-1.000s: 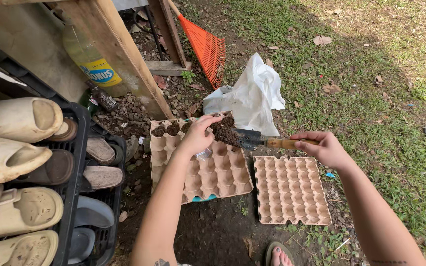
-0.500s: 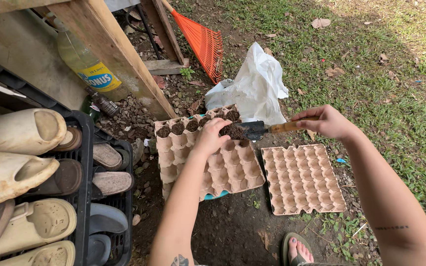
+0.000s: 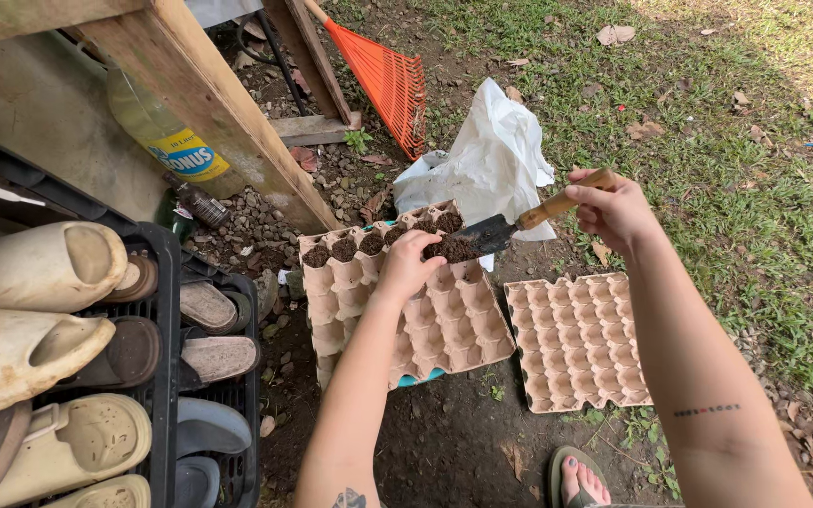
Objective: The person fills an egg carton with soil using a small trowel, places seeds into the soil by hand, and then marks the carton using a pen.
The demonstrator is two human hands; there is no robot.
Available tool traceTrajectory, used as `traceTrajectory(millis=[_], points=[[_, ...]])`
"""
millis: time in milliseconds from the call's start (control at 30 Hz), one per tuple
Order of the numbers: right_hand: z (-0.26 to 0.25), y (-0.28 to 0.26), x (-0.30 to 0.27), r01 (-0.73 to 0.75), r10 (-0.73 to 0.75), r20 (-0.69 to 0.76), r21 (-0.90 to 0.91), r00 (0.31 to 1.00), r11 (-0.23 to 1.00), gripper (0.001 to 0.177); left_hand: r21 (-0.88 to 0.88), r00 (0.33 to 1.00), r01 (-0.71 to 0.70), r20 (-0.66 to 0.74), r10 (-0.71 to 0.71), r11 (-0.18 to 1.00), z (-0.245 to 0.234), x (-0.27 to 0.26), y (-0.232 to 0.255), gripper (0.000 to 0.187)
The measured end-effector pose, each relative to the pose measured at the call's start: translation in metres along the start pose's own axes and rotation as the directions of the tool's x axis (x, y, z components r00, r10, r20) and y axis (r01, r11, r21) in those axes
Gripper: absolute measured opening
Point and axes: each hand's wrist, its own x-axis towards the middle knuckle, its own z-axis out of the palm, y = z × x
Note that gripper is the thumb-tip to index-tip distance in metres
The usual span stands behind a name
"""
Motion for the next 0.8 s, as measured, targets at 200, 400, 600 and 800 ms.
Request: traceTrajectory(millis=[200,400,600,800], points=[[0.036,0.042,0.009,0.018,-0.017,-0.009,0.167,1.000,0.986,0.045,-0.025,0.996,0.089,0.007,-0.089,0.996,0.005,-0.002,-0.001,0.041],[0.047,0.051,0.023,0.143,-0.139,-0.057,0.056,0.989,0.988,0.033,-0.051,0.997,0.071,-0.004,-0.071,0.996,0.008,-0.001,-0.003,0.041],[0.051,0.036,0.024,0.244,-0.243,-0.021,0.041,0.970,0.969,0.030,0.008,0.995,0.079,-0.054,-0.079,0.997,0.015,0.002,-0.004,0.037],[0.054,0.028,0.024,0.252,-0.252,-0.015,0.001,0.968,0.968,0.028,0.019,0.994,0.072,-0.085,-0.070,0.997,0.019,0.004,-0.016,0.029]])
